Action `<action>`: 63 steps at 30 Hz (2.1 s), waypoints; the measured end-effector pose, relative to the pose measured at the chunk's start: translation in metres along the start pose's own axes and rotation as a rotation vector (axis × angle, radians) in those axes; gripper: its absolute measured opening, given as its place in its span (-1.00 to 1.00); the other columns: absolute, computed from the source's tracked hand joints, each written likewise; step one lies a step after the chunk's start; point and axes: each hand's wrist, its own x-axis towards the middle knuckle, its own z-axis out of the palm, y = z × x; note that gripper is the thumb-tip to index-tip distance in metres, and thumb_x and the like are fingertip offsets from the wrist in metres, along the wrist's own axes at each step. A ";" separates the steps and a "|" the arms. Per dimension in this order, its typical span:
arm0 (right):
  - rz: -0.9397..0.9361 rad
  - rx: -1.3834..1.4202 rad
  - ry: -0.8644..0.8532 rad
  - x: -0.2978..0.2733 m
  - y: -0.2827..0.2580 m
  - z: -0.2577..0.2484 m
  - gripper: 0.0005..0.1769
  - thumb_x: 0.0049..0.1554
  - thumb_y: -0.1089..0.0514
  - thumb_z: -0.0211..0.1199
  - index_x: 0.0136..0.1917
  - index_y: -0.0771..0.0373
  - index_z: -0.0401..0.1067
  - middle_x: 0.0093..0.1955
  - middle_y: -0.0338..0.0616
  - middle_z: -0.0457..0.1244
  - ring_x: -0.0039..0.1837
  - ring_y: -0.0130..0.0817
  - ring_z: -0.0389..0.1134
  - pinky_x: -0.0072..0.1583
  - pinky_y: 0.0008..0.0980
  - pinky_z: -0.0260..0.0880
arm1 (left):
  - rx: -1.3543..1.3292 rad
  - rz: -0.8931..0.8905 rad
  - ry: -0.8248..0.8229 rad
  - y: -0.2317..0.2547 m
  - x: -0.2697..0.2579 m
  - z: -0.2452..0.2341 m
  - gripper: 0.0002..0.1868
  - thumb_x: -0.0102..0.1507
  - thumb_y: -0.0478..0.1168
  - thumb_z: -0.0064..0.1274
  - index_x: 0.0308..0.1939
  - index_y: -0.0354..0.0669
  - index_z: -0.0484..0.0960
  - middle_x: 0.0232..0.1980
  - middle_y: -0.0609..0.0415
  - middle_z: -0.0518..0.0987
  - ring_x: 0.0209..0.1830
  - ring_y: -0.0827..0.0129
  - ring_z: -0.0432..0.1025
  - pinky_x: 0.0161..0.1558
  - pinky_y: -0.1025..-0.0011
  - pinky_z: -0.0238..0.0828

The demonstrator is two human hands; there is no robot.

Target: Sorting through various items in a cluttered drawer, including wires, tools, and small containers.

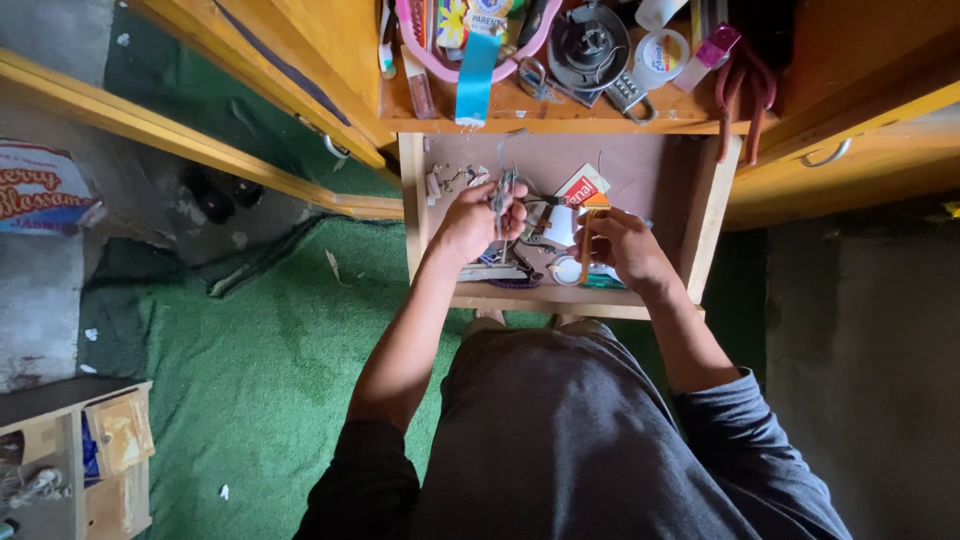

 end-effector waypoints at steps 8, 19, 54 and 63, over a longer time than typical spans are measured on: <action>-0.157 -0.268 0.052 0.017 0.015 -0.003 -0.70 0.04 0.30 0.15 0.04 0.49 0.46 -0.47 -0.08 0.12 -0.35 -0.32 0.27 -0.28 -0.35 0.35 | 0.047 -0.073 0.083 -0.012 0.007 0.008 -0.70 0.31 -0.39 -0.02 0.13 -0.28 0.46 -0.37 -0.13 0.63 -0.56 0.33 0.53 -0.59 0.51 0.48; -0.541 -1.155 0.390 0.057 0.051 -0.042 -0.71 0.13 0.11 0.21 0.11 0.18 0.57 -0.10 0.05 0.34 -0.07 0.19 0.44 -0.03 0.13 0.47 | 0.660 0.163 0.363 -0.012 0.001 -0.023 -0.62 0.28 0.10 0.16 -0.44 -0.08 0.70 -0.68 0.09 0.50 -0.70 0.38 0.40 -0.56 0.48 0.35; -0.385 -1.513 -0.004 0.052 0.109 0.056 -0.62 0.13 -0.23 0.28 -0.01 0.05 0.39 -0.11 -0.11 0.36 -0.08 0.02 0.52 -0.09 0.03 0.52 | 1.769 0.505 -0.028 -0.121 -0.006 -0.079 -0.76 0.07 -0.22 0.27 -0.23 -0.08 0.57 -0.12 0.04 0.35 -0.09 0.03 0.32 -0.24 0.11 0.32; -0.301 -1.174 0.064 0.032 0.047 0.022 -0.53 0.04 -0.21 0.32 0.16 -0.02 0.49 -0.10 -0.23 0.43 0.02 -0.04 0.50 0.05 -0.01 0.51 | 1.803 0.303 -0.127 -0.090 -0.013 -0.062 -0.83 0.07 -0.36 0.22 -0.35 -0.22 0.52 -0.09 -0.05 0.35 -0.01 0.01 0.28 -0.13 0.12 0.34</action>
